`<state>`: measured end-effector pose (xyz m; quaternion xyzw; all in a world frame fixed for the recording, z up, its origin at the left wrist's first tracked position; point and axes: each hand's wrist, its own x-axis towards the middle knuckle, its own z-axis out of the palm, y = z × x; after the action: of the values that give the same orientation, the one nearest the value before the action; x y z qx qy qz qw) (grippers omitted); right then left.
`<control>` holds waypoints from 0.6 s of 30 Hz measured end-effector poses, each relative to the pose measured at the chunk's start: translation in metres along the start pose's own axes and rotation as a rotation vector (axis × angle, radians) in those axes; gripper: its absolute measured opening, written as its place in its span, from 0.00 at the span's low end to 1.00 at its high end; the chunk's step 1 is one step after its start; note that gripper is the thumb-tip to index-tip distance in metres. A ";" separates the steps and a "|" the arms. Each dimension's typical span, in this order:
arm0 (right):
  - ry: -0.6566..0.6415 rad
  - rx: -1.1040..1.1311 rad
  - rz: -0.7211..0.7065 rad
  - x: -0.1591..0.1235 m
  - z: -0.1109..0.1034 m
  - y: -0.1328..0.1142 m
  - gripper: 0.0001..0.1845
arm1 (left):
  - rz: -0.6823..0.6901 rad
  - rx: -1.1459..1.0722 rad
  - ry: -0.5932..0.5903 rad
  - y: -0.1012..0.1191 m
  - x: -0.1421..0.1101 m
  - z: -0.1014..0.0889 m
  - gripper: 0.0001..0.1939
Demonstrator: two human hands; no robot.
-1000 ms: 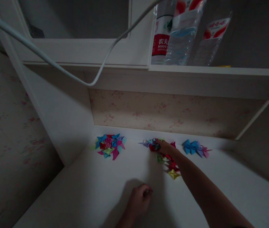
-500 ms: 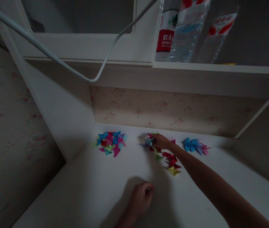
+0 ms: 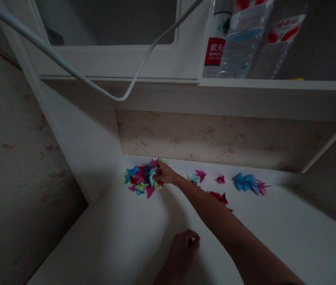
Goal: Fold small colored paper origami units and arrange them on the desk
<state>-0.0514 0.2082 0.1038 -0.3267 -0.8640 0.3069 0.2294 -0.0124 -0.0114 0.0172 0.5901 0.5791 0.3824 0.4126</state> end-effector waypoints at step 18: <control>0.751 -0.030 0.605 -0.219 -0.082 0.121 0.28 | -0.020 -0.154 0.107 -0.003 0.004 0.006 0.11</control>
<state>0.1979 0.1576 0.0372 -0.6549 -0.5918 0.2083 0.4213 -0.0075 -0.0077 0.0117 0.5294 0.5750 0.4528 0.4290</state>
